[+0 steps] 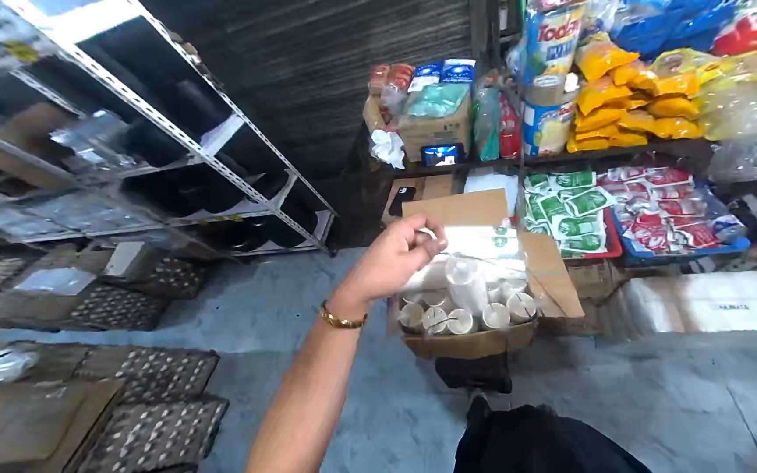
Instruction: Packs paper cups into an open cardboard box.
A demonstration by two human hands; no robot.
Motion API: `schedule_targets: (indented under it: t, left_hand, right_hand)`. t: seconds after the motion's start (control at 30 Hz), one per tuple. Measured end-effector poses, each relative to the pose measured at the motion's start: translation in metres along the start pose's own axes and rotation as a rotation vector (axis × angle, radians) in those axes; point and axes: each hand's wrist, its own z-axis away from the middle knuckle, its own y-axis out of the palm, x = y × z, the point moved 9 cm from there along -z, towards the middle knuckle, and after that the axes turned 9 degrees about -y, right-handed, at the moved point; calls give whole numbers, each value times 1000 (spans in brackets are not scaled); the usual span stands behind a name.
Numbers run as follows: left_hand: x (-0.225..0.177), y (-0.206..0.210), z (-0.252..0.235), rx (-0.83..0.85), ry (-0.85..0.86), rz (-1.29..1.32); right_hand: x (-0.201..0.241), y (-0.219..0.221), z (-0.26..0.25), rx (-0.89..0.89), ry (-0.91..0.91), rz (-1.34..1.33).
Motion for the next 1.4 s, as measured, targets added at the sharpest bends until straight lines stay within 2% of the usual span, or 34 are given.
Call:
schedule_targets:
  t: [0.03, 0.07, 0.1, 0.13, 0.23, 0.3, 0.37, 0.43, 0.57, 0.67, 0.8, 0.9, 1.07, 1.2, 1.3, 1.37, 1.4]
  left_hand:
    - [-14, 17, 1, 9, 34, -107]
    - [-27, 37, 2, 25, 74, -215]
    - [-38, 62, 2, 50, 127, -323]
    - [-47, 88, 3, 85, 184, -420]
    - [-71, 162, 15, 199, 356, -601]
    - [-85, 184, 28, 159, 456, -656]
    - [-92, 184, 36, 104, 464, -707]
    - [-85, 172, 36, 120, 367, -692]
    - [-43, 150, 36, 276, 257, -590]
    - [-10, 143, 40, 352, 200, -394]
    - [34, 133, 45, 254, -56, -204]
    - [58, 119, 45, 176, -153, -110]
    - [70, 116, 46, 245, -69, -217]
    - [108, 83, 31, 257, -87, -153]
    - [139, 43, 11, 15, -95, -178]
    - [140, 30, -7, -124, 11, -305]
    - [135, 31, -18, -138, 109, -326]
  right_hand:
    - [8, 8, -8, -131, -248, 44]
    - [25, 13, -10, -211, -378, -15]
    - [57, 16, -2, -207, -464, -105]
    - [96, 22, 12, -158, -603, -227]
    - [210, 43, 72, 113, -1199, -687]
    - [249, 50, 105, 245, -1357, -909]
    - [257, 59, 117, 314, -1359, -980]
    - [248, 64, 115, 291, -1328, -987]
    - [225, 75, 101, 211, -1198, -966]
    - [227, 88, 96, 245, -1154, -933]
    - [250, 114, 84, 336, -1131, -887]
    - [273, 124, 76, 358, -1136, -885]
    - [318, 132, 61, 352, -1152, -744]
    - [337, 128, 39, 220, -1030, -681]
    - [339, 135, 21, 189, -893, -657]
    - [346, 145, 18, 244, -835, -618]
    - [351, 149, 18, 253, -827, -603]
